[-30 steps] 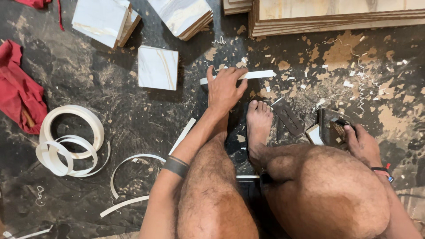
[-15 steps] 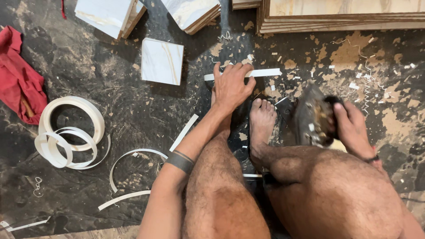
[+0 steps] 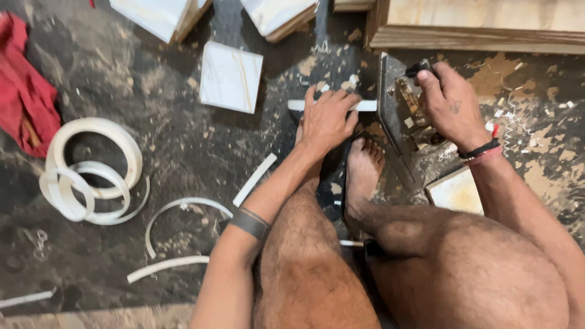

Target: The person sits on the workshop floor and trims white plastic edge banding strips flush on small wood panels using a hand plane, working one panel at a time and setting finished panels aside with the others.

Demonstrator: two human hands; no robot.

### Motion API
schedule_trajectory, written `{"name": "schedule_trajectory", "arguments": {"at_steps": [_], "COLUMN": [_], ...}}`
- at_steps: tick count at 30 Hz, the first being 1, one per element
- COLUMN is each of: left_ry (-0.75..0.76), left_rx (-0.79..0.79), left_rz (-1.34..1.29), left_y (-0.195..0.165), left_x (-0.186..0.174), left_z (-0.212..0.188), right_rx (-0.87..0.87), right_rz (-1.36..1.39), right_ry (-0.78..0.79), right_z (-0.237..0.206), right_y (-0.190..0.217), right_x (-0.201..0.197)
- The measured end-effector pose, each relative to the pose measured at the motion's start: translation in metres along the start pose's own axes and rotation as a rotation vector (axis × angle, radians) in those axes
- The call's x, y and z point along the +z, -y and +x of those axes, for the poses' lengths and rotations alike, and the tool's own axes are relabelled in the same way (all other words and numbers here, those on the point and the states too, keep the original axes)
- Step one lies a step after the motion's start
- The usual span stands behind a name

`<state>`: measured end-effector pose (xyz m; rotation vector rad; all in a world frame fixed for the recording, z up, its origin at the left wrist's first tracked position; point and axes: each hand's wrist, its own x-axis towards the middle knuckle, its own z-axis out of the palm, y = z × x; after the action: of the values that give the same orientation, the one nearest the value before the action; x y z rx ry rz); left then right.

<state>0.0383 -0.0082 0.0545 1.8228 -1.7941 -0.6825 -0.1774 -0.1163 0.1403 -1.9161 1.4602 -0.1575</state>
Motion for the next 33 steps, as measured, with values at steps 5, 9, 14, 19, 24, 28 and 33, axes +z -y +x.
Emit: {"name": "schedule_trajectory", "arguments": {"at_steps": [5,9,14,19,24,28,33], "left_ry": [0.055,0.021,0.018,-0.001,-0.038,-0.047,-0.071], "left_rx": [0.082,0.100,0.088,0.163,0.205,0.207,0.193], "left_rz": [-0.084,-0.194,-0.217,-0.135,-0.086,-0.064,-0.052], "left_y": [0.018,0.041,0.066,0.072,0.069,0.066,0.068], "left_x": [0.001,-0.010,-0.035,-0.049,-0.052,-0.053,-0.047], "left_z": [0.001,-0.004,-0.014,-0.018,-0.018,-0.018,-0.022], "right_rx": [0.021,-0.056,-0.082,-0.042,-0.072,-0.034,-0.015], "right_rz": [-0.097,-0.156,-0.071,0.017,0.060,0.093,0.113], "right_ry": [0.037,-0.031,-0.068,-0.039,-0.056,-0.027,-0.012], "right_z": [0.000,-0.001,0.003,0.014,0.019,0.020,0.020], "right_y": [0.014,0.040,0.061,0.062,0.061,0.063,0.064], "right_x": [0.010,0.027,0.045,0.055,0.064,0.067,0.067]}}
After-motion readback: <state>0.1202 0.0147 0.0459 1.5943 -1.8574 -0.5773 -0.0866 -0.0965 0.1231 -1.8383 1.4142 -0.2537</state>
